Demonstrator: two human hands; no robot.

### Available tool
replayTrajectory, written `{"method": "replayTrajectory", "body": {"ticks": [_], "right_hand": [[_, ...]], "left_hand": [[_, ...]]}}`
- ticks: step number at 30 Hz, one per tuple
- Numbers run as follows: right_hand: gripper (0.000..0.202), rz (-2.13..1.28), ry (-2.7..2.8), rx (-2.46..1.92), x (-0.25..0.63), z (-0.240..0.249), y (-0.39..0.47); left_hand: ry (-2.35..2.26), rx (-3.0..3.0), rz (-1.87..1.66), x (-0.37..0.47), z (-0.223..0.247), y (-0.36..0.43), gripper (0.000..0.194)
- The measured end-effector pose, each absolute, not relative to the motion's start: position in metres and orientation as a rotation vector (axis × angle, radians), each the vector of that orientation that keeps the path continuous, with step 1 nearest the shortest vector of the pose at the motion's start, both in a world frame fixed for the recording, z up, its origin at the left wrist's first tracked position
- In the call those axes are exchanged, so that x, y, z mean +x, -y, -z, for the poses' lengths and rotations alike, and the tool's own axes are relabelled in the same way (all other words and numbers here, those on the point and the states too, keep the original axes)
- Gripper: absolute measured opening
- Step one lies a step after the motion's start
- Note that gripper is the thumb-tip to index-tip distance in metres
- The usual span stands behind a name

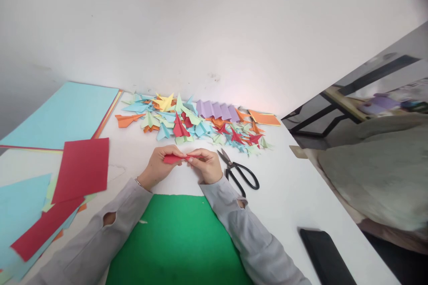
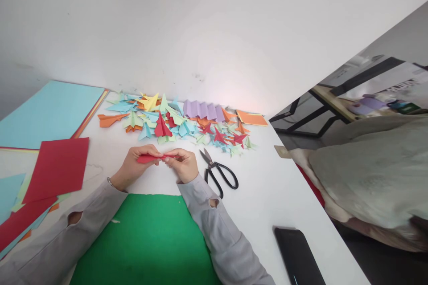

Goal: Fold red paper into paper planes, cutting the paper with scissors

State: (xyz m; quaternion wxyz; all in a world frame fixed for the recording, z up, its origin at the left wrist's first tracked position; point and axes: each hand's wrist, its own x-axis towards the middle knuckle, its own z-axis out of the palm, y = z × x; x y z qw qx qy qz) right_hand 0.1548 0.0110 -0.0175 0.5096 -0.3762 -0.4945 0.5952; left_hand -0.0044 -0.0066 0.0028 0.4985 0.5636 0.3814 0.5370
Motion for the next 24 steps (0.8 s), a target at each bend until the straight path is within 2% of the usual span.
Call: {"method": "replayTrajectory", "body": {"ticks": [5,9,14,24], "right_hand": [[0.009,-1.288,1.246,-0.931,0.158,0.016,-0.013],[0.007,-1.224,1.376,-0.915,0.161,0.019,-0.014],[0.006,-1.148,1.567,-0.82,0.162,0.019,-0.014],[0.009,-1.018,1.641,-0.792,0.166,0.018,-0.018]], "left_hand": [[-0.884,1.208,-1.21,-0.007,-0.005,0.01,0.021],[-0.968,1.159,-1.35,-0.009,-0.006,0.01,0.034],[-1.191,1.395,-1.442,-0.006,-0.007,0.007,0.013],[-1.261,1.723,-1.242,-0.004,-0.001,0.008,0.016]]}}
